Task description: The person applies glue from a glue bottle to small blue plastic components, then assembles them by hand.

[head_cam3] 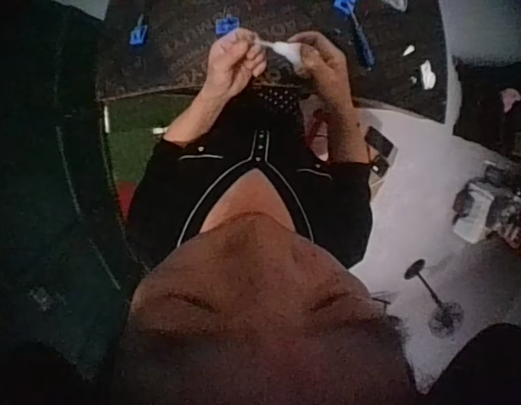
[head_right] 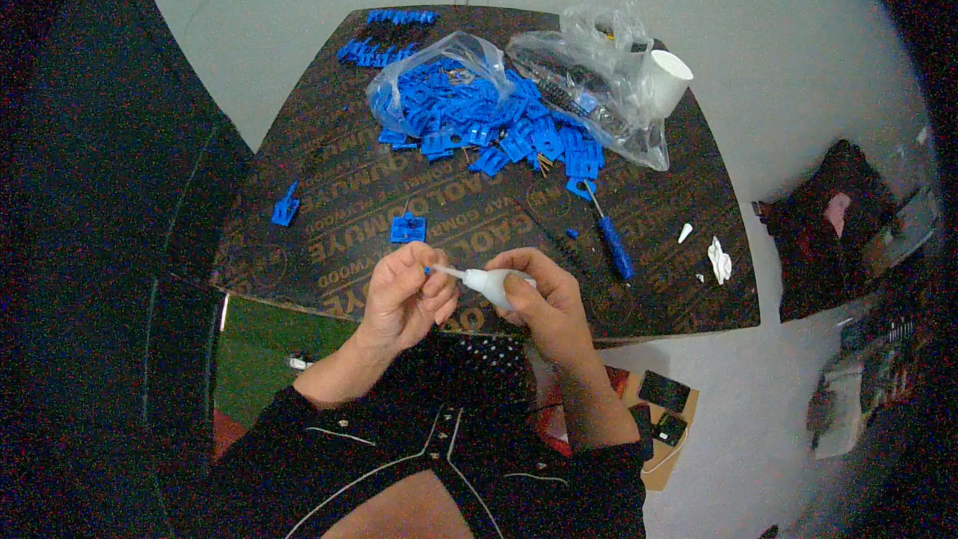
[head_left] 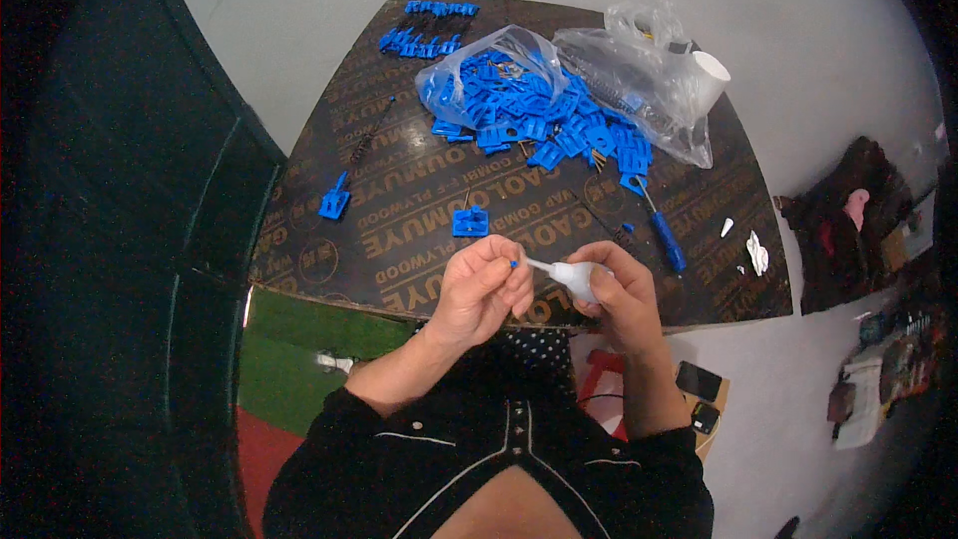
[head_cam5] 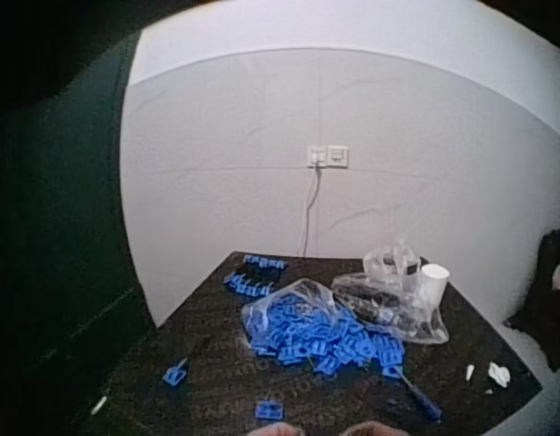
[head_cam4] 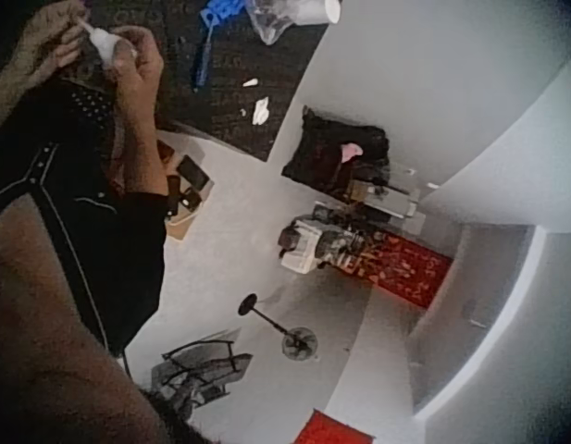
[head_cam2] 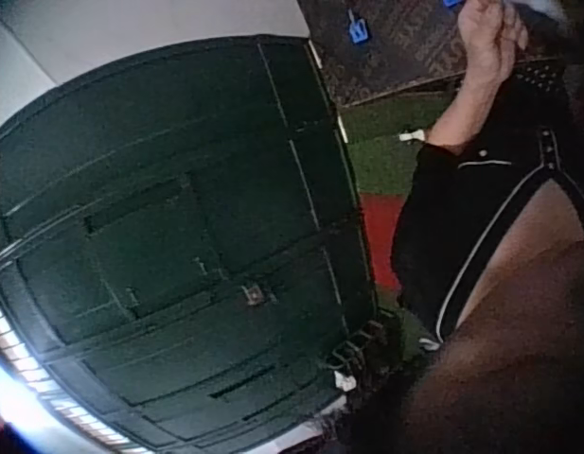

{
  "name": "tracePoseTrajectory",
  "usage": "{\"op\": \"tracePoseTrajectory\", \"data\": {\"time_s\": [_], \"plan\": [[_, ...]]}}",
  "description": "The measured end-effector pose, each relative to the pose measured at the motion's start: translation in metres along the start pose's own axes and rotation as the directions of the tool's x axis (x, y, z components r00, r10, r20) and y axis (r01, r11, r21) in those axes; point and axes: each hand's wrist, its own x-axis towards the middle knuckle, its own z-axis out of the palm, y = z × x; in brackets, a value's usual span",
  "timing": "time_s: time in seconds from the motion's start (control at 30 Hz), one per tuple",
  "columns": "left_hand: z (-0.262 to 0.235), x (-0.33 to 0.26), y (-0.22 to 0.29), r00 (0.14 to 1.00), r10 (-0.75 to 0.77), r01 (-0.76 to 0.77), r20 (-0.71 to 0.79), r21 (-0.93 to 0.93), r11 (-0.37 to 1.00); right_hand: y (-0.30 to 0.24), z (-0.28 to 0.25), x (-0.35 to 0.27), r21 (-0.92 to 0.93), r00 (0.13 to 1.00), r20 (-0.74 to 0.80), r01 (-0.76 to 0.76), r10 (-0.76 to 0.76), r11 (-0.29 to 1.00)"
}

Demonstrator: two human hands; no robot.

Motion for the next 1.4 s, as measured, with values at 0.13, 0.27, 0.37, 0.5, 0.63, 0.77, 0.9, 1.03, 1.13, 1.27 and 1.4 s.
{"op": "tracePoseTrajectory", "data": {"time_s": [0.13,0.27,0.37,0.5,0.63,0.77,0.9,1.03,1.13,1.27,1.4], "plan": [[0.002,0.001,0.001,0.998,-0.006,0.006,0.06,0.0,1.0,0.009,-0.001,0.0,0.099,0.998,0.031,0.055,-0.059,0.994],[0.004,0.005,0.002,0.993,-0.015,0.016,0.12,-0.005,1.0,0.015,-0.001,0.0,0.183,0.99,0.059,0.118,-0.131,0.976],[0.005,0.008,0.002,0.987,-0.028,0.034,0.156,-0.037,0.999,0.02,-0.005,0.0,0.213,0.987,0.08,0.121,-0.141,0.97],[0.008,0.014,0.001,0.98,-0.039,0.049,0.194,-0.044,0.998,0.021,-0.009,0.002,0.207,0.981,0.099,0.147,-0.17,0.967],[0.008,0.023,-0.001,0.977,-0.055,0.065,0.205,-0.04,0.997,0.015,-0.013,0.005,0.168,0.984,0.093,0.137,-0.154,0.976],[0.016,0.032,0.003,0.986,-0.085,0.088,0.141,-0.011,0.996,0.012,-0.015,0.01,0.148,0.99,0.058,0.123,-0.132,0.981],[0.023,0.042,0.009,0.993,-0.112,0.111,0.036,0.017,0.994,0.0,-0.016,0.014,0.275,1.0,0.013,0.024,-0.028,0.961],[0.027,0.051,0.018,0.991,-0.129,0.128,0.031,0.05,0.991,0.003,-0.015,0.023,0.57,0.989,0.085,0.054,-0.124,0.82],[0.031,0.057,0.017,0.99,-0.136,0.134,0.023,0.072,0.988,0.007,-0.012,0.026,0.671,0.995,0.047,0.035,-0.089,0.741],[0.032,0.062,0.016,0.985,-0.153,0.157,-0.075,0.048,0.986,0.016,-0.012,0.03,0.674,0.981,0.061,0.094,-0.182,0.732],[0.028,0.064,0.014,0.978,-0.159,0.168,-0.135,0.058,0.984,0.017,-0.01,0.034,0.708,0.958,0.133,0.089,-0.256,0.701]]}}
